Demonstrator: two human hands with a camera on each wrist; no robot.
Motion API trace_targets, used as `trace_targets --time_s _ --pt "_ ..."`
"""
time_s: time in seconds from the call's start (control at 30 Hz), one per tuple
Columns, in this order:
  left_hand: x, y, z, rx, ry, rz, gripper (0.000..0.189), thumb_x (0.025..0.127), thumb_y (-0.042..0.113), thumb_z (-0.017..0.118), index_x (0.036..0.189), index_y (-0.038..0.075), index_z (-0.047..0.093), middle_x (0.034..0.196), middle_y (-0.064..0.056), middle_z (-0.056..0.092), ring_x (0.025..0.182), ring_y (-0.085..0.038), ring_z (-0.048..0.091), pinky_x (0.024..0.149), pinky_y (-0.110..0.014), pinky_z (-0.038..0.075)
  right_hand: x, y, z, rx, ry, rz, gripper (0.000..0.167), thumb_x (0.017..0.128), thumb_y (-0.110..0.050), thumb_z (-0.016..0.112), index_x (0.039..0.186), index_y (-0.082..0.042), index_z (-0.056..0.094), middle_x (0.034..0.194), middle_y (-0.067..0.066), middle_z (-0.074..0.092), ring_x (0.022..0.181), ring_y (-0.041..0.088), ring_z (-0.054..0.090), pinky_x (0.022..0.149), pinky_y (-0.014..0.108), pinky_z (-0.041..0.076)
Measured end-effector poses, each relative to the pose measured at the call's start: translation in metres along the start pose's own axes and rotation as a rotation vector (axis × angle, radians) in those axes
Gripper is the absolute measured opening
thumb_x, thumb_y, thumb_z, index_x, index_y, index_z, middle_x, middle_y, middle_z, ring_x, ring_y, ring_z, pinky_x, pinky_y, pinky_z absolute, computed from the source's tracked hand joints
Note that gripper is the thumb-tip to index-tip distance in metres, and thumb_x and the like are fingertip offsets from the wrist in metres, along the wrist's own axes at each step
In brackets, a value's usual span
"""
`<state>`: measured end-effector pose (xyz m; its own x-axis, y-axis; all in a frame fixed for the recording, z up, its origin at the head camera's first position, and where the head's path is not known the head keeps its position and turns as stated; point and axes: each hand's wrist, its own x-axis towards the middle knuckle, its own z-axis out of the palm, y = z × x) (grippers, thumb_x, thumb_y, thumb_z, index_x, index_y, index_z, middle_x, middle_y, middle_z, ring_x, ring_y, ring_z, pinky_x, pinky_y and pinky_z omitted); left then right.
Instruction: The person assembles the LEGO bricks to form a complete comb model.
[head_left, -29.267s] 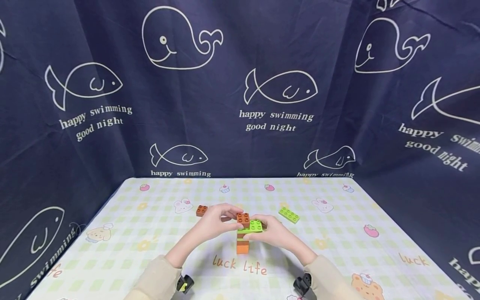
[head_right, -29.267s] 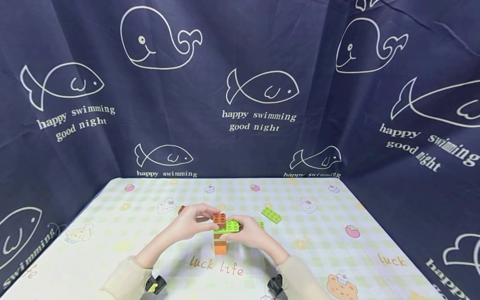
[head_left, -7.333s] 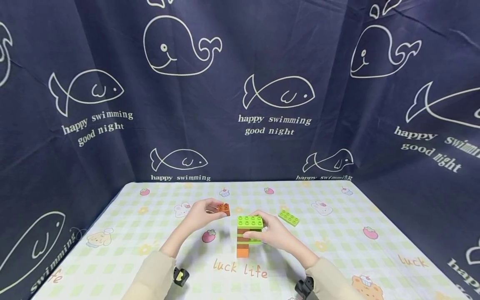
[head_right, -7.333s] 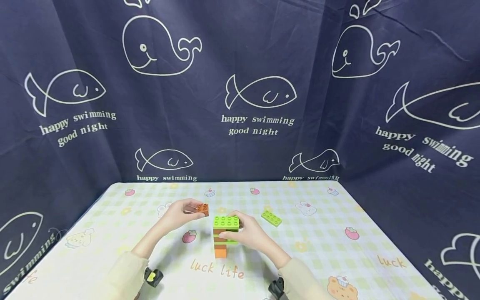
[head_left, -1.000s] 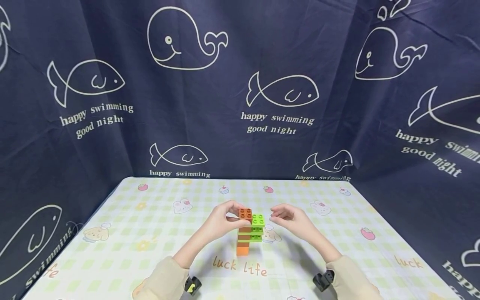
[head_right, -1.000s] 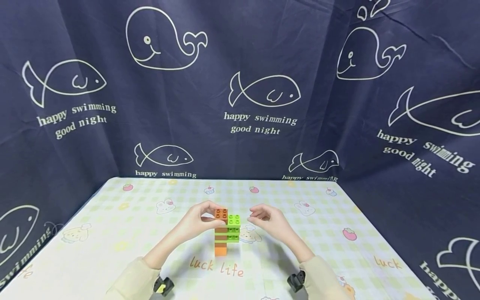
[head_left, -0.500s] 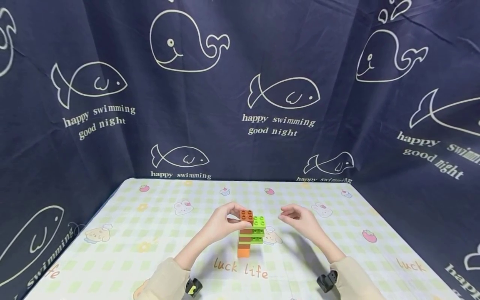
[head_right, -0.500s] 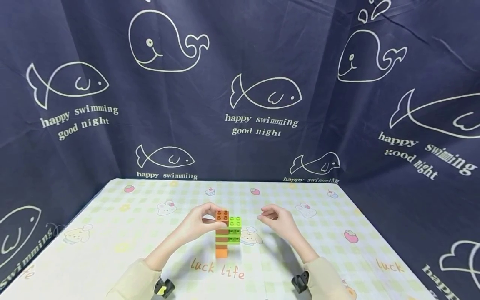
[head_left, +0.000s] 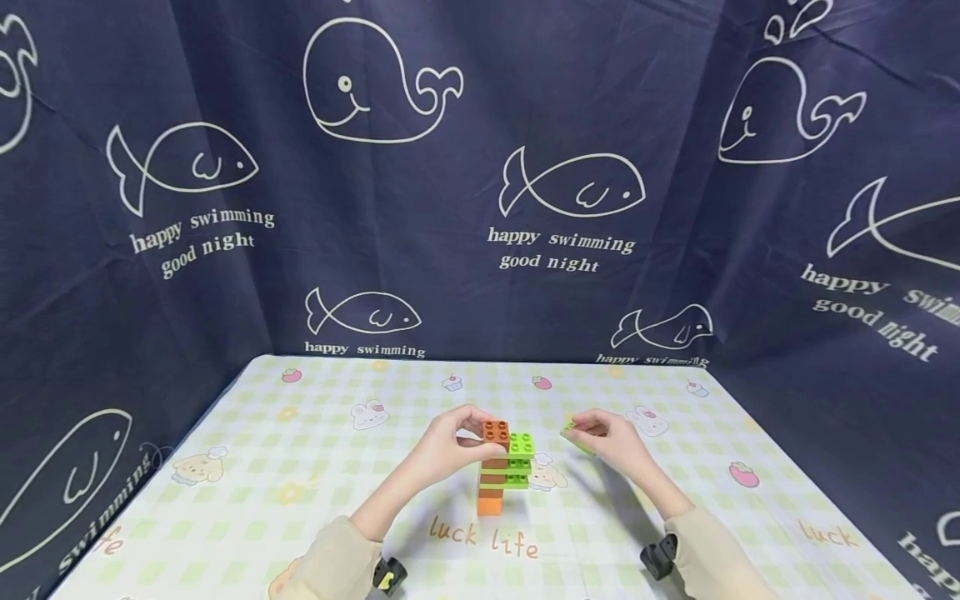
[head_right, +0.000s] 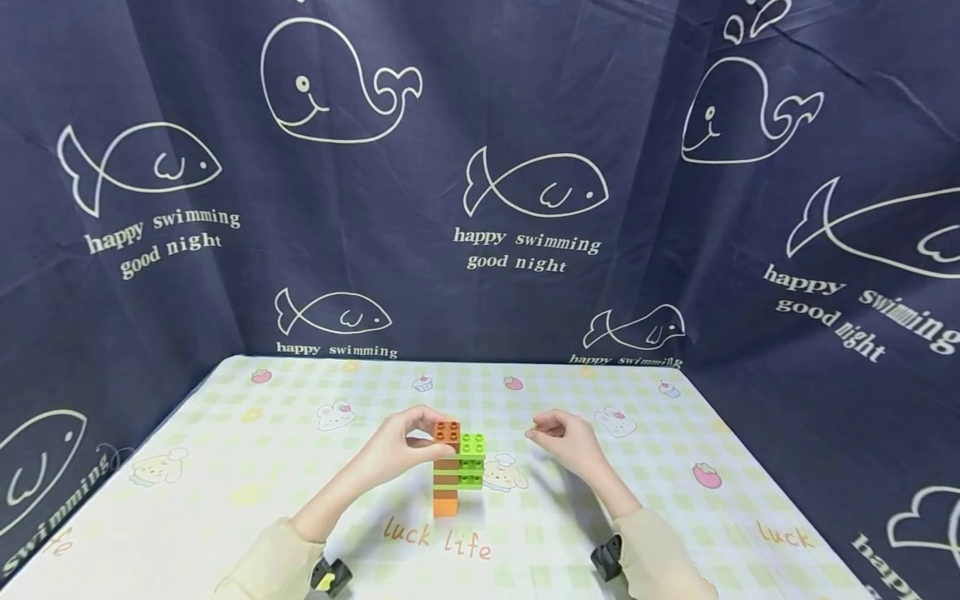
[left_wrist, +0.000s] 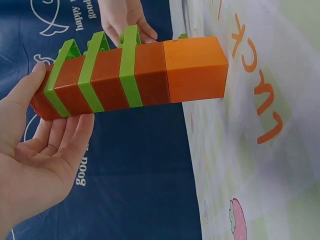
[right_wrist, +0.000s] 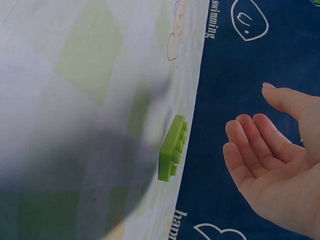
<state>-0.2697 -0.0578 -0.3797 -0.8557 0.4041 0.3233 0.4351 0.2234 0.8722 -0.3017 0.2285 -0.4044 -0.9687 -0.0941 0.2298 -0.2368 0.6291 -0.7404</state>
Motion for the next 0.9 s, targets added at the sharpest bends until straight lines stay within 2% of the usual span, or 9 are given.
trace_targets --time_s 0.2,0.4,0.67,0.9 --pt "0.0 -0.001 0.0 -0.001 0.002 0.006 0.032 0.079 0.02 0.076 0.105 0.007 0.062 0.093 -0.007 0.065 0.09 -0.023 0.064 0.079 -0.018 0.054 0.003 0.002 0.0 -0.049 0.027 -0.006 0.03 0.082 -0.015 0.072 0.105 0.003 0.064 0.096 0.015 0.07 0.081 0.018 0.065 0.073 0.023 0.052" --pt "0.001 -0.001 0.001 0.018 0.002 0.0 0.033 0.079 0.021 0.075 0.106 0.007 0.062 0.093 -0.006 0.065 0.09 -0.017 0.063 0.078 -0.017 0.053 0.006 0.008 0.0 -0.093 0.046 -0.001 0.029 0.081 -0.015 0.072 0.103 0.003 0.065 0.093 0.014 0.07 0.079 0.019 0.066 0.074 0.026 0.052" --pt "0.0 0.0 0.0 0.01 0.003 -0.008 0.033 0.079 0.021 0.075 0.106 0.007 0.062 0.094 -0.005 0.065 0.089 -0.016 0.063 0.078 -0.017 0.053 0.011 0.017 0.0 -0.104 0.054 0.002 0.03 0.081 -0.016 0.072 0.103 0.005 0.064 0.092 0.015 0.07 0.08 0.022 0.066 0.08 0.036 0.053" --pt "0.001 -0.001 0.0 0.01 0.002 -0.008 0.032 0.079 0.021 0.076 0.105 0.007 0.062 0.093 -0.006 0.065 0.089 -0.016 0.063 0.078 -0.017 0.053 0.016 0.029 0.0 -0.137 0.076 0.022 0.032 0.081 -0.02 0.073 0.101 0.003 0.065 0.091 0.014 0.07 0.081 0.023 0.066 0.084 0.041 0.052"
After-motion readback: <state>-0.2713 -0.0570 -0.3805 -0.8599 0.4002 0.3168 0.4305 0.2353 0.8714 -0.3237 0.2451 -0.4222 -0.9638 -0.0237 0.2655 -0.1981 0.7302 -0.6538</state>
